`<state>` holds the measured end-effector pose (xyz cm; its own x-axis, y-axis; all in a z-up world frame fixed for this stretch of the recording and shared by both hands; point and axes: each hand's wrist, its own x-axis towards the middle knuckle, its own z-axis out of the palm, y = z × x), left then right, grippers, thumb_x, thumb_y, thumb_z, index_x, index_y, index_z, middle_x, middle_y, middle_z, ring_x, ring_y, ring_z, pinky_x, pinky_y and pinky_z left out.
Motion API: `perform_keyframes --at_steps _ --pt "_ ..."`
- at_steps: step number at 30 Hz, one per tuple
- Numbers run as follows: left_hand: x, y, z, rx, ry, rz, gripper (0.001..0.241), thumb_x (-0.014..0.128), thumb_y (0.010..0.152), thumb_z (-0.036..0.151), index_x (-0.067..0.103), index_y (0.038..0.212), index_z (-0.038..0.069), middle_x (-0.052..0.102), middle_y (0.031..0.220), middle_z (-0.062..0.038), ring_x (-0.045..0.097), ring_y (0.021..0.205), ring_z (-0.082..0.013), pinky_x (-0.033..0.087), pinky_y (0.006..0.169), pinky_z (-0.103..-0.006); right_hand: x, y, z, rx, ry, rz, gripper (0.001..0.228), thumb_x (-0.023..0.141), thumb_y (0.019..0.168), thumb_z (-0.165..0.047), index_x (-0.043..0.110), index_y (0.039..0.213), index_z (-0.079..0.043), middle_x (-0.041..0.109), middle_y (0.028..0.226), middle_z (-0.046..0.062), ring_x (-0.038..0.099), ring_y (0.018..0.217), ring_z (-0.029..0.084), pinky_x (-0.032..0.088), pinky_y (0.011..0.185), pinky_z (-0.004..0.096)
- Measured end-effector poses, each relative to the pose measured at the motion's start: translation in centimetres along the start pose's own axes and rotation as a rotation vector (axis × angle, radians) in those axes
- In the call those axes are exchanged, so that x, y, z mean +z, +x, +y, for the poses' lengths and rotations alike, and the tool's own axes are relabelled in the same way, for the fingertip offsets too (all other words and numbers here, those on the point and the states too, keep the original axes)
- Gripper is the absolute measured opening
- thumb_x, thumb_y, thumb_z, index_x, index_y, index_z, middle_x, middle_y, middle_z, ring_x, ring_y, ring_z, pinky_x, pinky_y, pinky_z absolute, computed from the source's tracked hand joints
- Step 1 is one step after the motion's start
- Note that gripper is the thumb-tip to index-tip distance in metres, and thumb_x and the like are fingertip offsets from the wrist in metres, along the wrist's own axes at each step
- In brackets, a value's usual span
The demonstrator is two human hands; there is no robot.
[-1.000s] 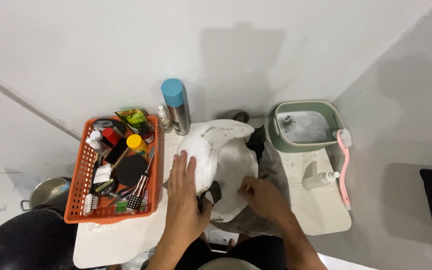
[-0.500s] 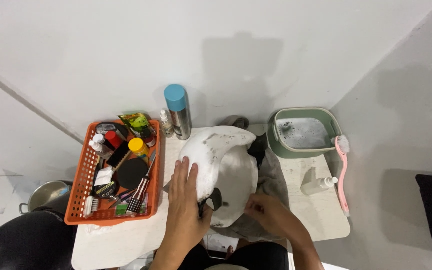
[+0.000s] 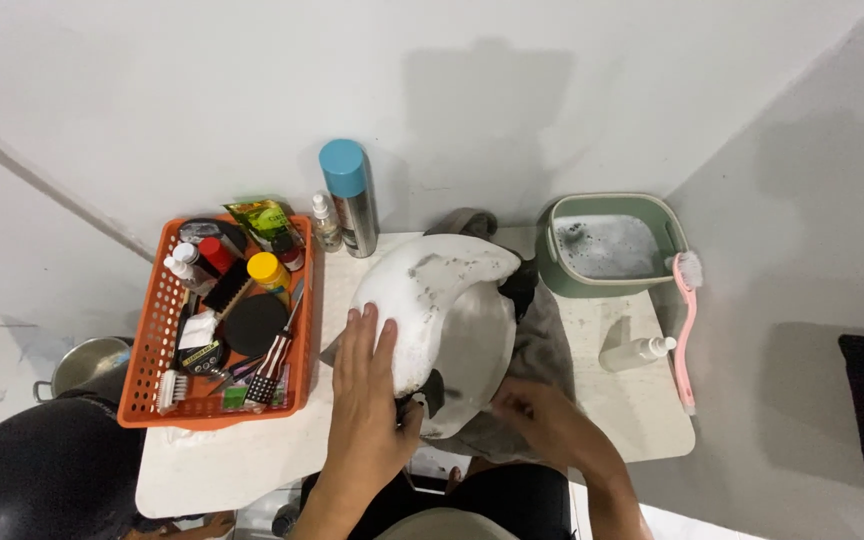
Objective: The person scrubs a white helmet with a gray cloth and a pink brush. They repeatedly dip the cloth into a green basin of soapy water to clean the helmet's surface and interior.
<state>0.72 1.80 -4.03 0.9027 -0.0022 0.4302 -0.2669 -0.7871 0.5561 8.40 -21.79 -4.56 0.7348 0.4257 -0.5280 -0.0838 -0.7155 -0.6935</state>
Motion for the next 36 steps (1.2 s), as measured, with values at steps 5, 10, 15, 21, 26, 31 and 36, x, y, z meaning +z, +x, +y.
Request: perform_keyframes --at_steps 5,10,15,21,26,31,36 --pt "0.2 0.2 0.1 -0.051 -0.039 0.033 0.100 0.066 0.075 -0.005 0.018 0.162 0.006 0.013 0.172 -0.022 0.010 0.160 -0.0463 0.018 0.125 -0.0624 -0.2 0.5 1.9 0.055 0.012 0.248 0.019 0.064 0.097 -0.034 0.075 0.094 -0.019 0.078 0.091 -0.002 0.068 0.081 0.013 0.049 0.073 0.030" --pt "0.9 0.4 -1.0 -0.052 -0.239 0.288 0.091 0.062 0.075 -0.013 0.031 0.158 0.008 0.029 0.167 -0.020 0.023 0.159 -0.0409 0.020 0.131 -0.0583 -0.1 0.2 4.4 -0.137 0.323 0.348 0.015 0.071 0.095 -0.021 0.080 0.090 -0.010 0.075 0.080 0.001 0.066 0.072 0.012 0.050 0.068 0.026" --pt "-0.4 0.8 -1.5 -0.007 -0.184 0.428 0.064 0.060 0.085 -0.009 0.048 0.147 0.005 0.048 0.155 -0.019 0.044 0.149 -0.0406 0.035 0.127 -0.0580 -0.3 1.3 6.6 -0.335 0.708 0.778 0.014 0.058 0.097 -0.006 0.067 0.105 -0.014 0.050 0.075 -0.003 0.044 0.062 0.010 0.034 0.053 0.026" --pt "0.5 0.2 -2.0 0.063 0.032 0.430 0.063 0.053 0.087 0.003 0.046 0.150 0.011 0.043 0.161 -0.015 0.037 0.156 -0.0401 0.024 0.130 -0.0653 -1.1 6.1 8.3 -0.404 0.689 1.052 0.023 0.057 0.105 -0.018 0.053 0.127 -0.013 0.055 0.089 0.002 0.047 0.066 0.009 0.040 0.059 0.025" --pt "0.9 0.2 -2.1 0.054 0.058 0.333 0.085 0.061 0.074 -0.010 0.039 0.153 0.012 0.036 0.165 -0.014 0.031 0.157 -0.0394 0.025 0.129 -0.0614 -0.6 9.3 10.8 -0.221 0.652 0.936 0.039 0.056 0.100 -0.013 0.049 0.138 -0.011 0.066 0.111 0.009 0.065 0.101 0.017 0.049 0.088 0.027" --pt "1.0 -0.5 -2.5 0.083 0.059 0.327 0.076 0.052 0.081 -0.006 0.038 0.153 0.011 0.033 0.165 -0.017 0.030 0.157 -0.0438 0.026 0.129 -0.0639 0.5 7.1 9.2 -0.129 0.554 0.906 0.052 0.057 0.093 -0.008 0.045 0.143 -0.011 0.059 0.134 0.012 0.058 0.125 0.023 0.047 0.105 0.032" --pt "1.0 -1.0 -2.6 0.081 0.039 0.338 0.068 0.049 0.085 -0.003 0.040 0.152 0.011 0.035 0.163 -0.018 0.030 0.157 -0.0459 0.027 0.129 -0.0662 1.6 4.0 8.6 -0.272 0.255 0.974 0.065 0.063 0.087 -0.006 0.040 0.148 -0.007 0.039 0.157 0.017 0.033 0.152 0.032 0.027 0.124 0.042"
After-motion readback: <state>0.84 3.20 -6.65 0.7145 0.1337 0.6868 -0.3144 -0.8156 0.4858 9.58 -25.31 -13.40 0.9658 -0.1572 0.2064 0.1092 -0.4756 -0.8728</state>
